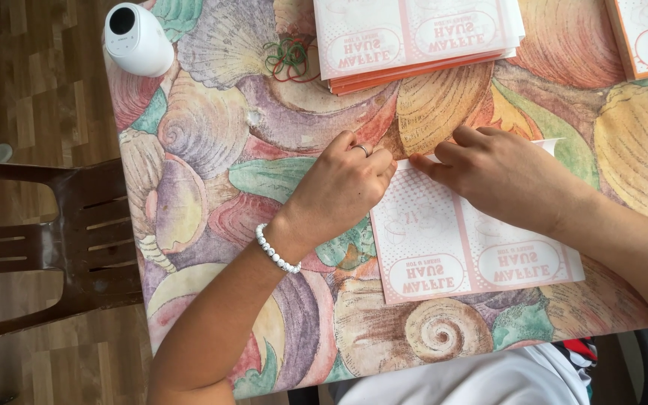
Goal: Folding the top edges of paper bags and organizing them into stacks.
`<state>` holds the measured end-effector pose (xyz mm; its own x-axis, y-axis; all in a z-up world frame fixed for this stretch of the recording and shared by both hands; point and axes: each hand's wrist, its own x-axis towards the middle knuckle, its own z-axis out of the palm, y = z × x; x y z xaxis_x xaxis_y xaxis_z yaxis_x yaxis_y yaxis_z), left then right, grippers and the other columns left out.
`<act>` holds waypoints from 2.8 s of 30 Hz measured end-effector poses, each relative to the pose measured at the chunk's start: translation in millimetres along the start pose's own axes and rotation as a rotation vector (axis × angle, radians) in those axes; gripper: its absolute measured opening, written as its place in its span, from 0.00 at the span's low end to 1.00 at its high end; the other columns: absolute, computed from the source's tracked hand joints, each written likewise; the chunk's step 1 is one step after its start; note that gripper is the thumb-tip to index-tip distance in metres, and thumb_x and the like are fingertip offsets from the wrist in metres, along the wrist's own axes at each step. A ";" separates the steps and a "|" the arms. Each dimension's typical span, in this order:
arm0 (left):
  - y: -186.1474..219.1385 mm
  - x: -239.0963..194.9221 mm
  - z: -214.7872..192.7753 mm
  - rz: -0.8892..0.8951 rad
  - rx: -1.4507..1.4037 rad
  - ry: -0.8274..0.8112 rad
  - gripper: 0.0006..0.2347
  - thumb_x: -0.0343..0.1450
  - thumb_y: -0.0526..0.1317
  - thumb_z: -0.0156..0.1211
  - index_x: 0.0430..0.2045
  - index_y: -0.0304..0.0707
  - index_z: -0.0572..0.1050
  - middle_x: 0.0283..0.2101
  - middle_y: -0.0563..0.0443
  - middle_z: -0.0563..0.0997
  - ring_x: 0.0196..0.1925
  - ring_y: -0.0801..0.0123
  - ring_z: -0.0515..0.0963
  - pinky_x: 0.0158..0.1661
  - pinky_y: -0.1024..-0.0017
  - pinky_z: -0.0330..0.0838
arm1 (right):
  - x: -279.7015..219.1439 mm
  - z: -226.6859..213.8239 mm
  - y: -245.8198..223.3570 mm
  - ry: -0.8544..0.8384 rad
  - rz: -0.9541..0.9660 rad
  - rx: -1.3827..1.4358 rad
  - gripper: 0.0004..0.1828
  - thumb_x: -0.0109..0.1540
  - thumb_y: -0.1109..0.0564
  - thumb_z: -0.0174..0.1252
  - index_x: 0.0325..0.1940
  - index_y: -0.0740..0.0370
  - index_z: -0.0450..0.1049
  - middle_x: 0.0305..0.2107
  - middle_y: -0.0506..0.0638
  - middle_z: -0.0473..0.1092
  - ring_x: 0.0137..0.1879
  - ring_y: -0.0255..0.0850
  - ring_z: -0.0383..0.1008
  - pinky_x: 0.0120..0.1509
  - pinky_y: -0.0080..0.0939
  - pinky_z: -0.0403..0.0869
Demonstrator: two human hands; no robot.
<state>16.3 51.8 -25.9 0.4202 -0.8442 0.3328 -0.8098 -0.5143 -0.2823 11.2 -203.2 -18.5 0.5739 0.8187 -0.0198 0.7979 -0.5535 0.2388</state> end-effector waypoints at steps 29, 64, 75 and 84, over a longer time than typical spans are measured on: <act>61.0 -2.3 2.8 -0.286 0.007 -0.148 0.15 0.71 0.32 0.52 0.52 0.29 0.75 0.53 0.39 0.74 0.55 0.55 0.73 0.52 0.71 0.75 | -11.8 19.7 -3.1 0.158 -0.015 -0.102 0.18 0.63 0.61 0.58 0.58 0.63 0.75 0.40 0.45 0.71 0.41 0.42 0.69 0.44 0.40 0.77; 66.5 31.9 0.7 -0.369 -0.041 -0.206 0.12 0.70 0.33 0.58 0.48 0.42 0.76 0.41 0.48 0.73 0.46 0.57 0.76 0.25 0.73 0.78 | -46.6 28.2 35.9 0.085 0.012 -0.061 0.15 0.64 0.58 0.56 0.55 0.53 0.75 0.38 0.41 0.69 0.43 0.41 0.72 0.42 0.43 0.78; 68.6 35.8 3.9 -0.359 0.009 -0.143 0.19 0.69 0.37 0.57 0.58 0.50 0.74 0.41 0.54 0.70 0.46 0.57 0.76 0.29 0.69 0.75 | -46.9 29.6 33.1 -0.007 0.033 -0.112 0.29 0.62 0.60 0.54 0.67 0.45 0.70 0.33 0.35 0.71 0.40 0.38 0.70 0.41 0.38 0.77; 69.4 43.6 -0.8 -0.387 -0.015 -0.224 0.18 0.69 0.36 0.56 0.55 0.49 0.73 0.39 0.54 0.72 0.38 0.65 0.75 0.26 0.70 0.72 | -65.9 27.5 45.9 0.070 0.073 -0.049 0.12 0.63 0.58 0.56 0.50 0.49 0.75 0.39 0.38 0.68 0.48 0.39 0.71 0.38 0.41 0.77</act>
<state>-21.9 -20.6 -30.2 0.7705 -0.6027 0.2078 -0.5805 -0.7980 -0.1619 15.1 -286.7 -32.9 0.6142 0.7863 0.0664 0.7437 -0.6049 0.2845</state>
